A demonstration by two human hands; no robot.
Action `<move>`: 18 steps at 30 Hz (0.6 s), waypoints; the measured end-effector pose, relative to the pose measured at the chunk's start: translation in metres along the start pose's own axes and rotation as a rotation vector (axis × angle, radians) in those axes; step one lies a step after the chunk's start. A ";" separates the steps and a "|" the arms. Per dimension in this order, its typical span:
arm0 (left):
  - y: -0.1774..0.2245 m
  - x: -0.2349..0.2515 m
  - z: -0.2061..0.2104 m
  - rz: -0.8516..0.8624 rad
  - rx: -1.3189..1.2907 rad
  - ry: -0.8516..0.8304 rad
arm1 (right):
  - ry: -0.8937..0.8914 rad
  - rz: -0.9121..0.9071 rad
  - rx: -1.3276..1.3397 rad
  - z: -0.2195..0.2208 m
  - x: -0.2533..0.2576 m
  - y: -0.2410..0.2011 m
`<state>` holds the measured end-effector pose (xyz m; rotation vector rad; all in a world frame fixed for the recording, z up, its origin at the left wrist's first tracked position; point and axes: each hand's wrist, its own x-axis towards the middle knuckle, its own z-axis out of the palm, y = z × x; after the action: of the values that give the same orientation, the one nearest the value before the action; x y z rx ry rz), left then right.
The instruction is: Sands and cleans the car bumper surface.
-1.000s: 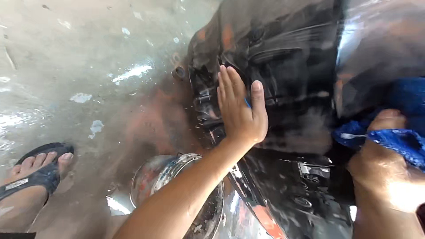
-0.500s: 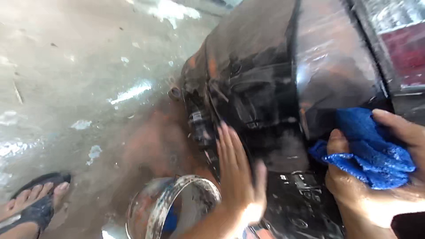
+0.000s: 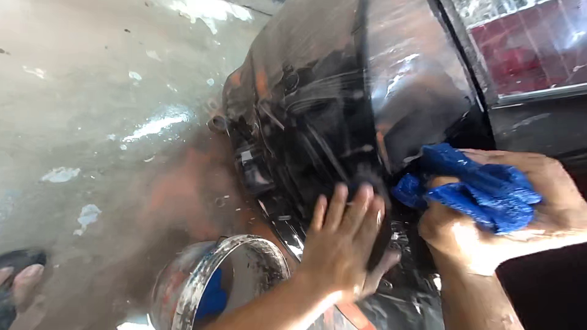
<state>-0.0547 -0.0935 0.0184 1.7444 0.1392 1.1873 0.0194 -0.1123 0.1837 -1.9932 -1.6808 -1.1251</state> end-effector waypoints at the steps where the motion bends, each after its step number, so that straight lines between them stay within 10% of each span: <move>1: -0.001 0.026 -0.004 -0.041 -0.041 0.069 | 0.013 0.008 0.048 -0.001 -0.003 0.002; 3: -0.003 0.050 -0.006 -0.047 -0.071 0.148 | 0.048 0.049 0.103 -0.004 -0.014 0.000; 8: -0.010 -0.070 0.023 -0.028 0.011 0.017 | 0.051 0.013 0.072 -0.001 -0.001 -0.006; 14: 0.025 0.007 0.008 0.042 -0.253 0.063 | 0.197 0.071 0.079 -0.004 -0.018 0.006; 18: -0.024 -0.073 0.026 -0.055 -0.066 0.070 | 0.209 0.000 0.077 0.002 -0.005 -0.002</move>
<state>-0.0624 -0.1391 -0.0480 1.6324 0.1867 1.2004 0.0180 -0.1137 0.1779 -1.7619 -1.5925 -1.2041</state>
